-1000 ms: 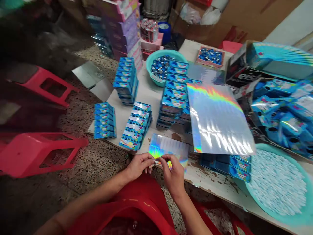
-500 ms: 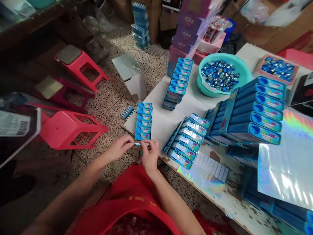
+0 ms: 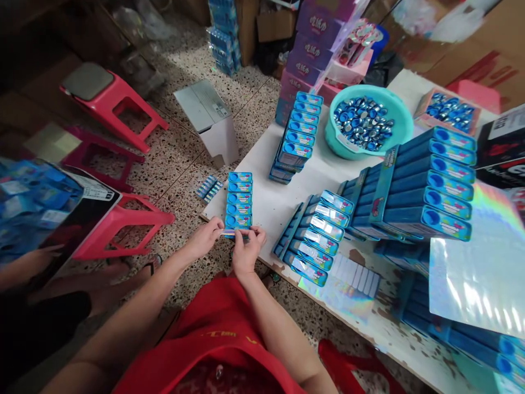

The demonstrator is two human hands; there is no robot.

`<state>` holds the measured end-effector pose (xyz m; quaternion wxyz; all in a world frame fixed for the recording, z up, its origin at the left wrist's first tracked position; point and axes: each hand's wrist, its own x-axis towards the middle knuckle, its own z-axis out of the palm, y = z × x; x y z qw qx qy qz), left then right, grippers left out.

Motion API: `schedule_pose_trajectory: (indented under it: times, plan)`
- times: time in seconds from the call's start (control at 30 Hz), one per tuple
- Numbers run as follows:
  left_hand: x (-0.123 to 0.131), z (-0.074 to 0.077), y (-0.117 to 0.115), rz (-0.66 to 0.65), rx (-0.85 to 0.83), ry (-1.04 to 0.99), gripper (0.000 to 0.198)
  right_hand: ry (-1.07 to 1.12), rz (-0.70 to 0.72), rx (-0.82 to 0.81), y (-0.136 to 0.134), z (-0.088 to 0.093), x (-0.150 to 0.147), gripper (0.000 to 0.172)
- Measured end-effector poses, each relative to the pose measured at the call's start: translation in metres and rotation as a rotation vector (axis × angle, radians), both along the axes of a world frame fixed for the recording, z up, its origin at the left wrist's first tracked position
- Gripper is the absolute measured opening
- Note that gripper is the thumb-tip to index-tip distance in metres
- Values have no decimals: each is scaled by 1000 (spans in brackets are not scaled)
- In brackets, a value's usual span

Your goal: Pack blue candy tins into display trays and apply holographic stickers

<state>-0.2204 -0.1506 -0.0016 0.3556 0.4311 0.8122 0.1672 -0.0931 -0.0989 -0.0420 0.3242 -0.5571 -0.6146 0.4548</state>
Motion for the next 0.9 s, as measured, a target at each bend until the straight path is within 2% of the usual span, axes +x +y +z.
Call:
schedule_pose_trajectory:
  times: [0.1,0.2,0.3,0.37,0.43,0.47,0.53,0.6,0.67,0.73,0.77,0.8,0.83,0.9]
  plan:
    - [3,-14,0,35,48,-21,12,10,-4,-12,1,-4,0,22]
    - [8,-31,-4,129,63,-58,16,35,-35,-52,2,-8,3,20]
    - [20,-42,-12,265,24,-62,25,123,-123,-215,3,-10,9,35]
    - [32,-45,-16,410,101,-62,32,152,-113,-282,5,-10,11,41]
    - [43,-47,-20,498,246,-121,45,102,-57,-237,8,-9,7,40]
    - [47,-48,-21,493,297,-164,52,61,-42,-198,9,-9,5,38]
    - [53,-50,-26,438,297,-214,63,29,-35,-164,9,-9,0,30]
    - [54,-52,-36,447,210,-95,67,87,-33,-186,5,-7,7,25]
    - [59,-52,-50,451,137,124,62,163,64,-165,-4,-5,32,26]
    - [73,-49,-62,270,128,208,49,181,293,-51,-16,-3,77,22]
    - [86,-47,-65,124,130,145,42,183,438,16,-21,-4,105,16]
    - [102,-45,-65,-39,133,46,37,171,520,74,-23,-6,136,13]
    - [121,-44,-61,-199,136,-62,32,121,513,127,-20,-9,166,13]
    - [164,-44,-40,-446,163,-203,27,-21,341,214,0,-20,221,14]
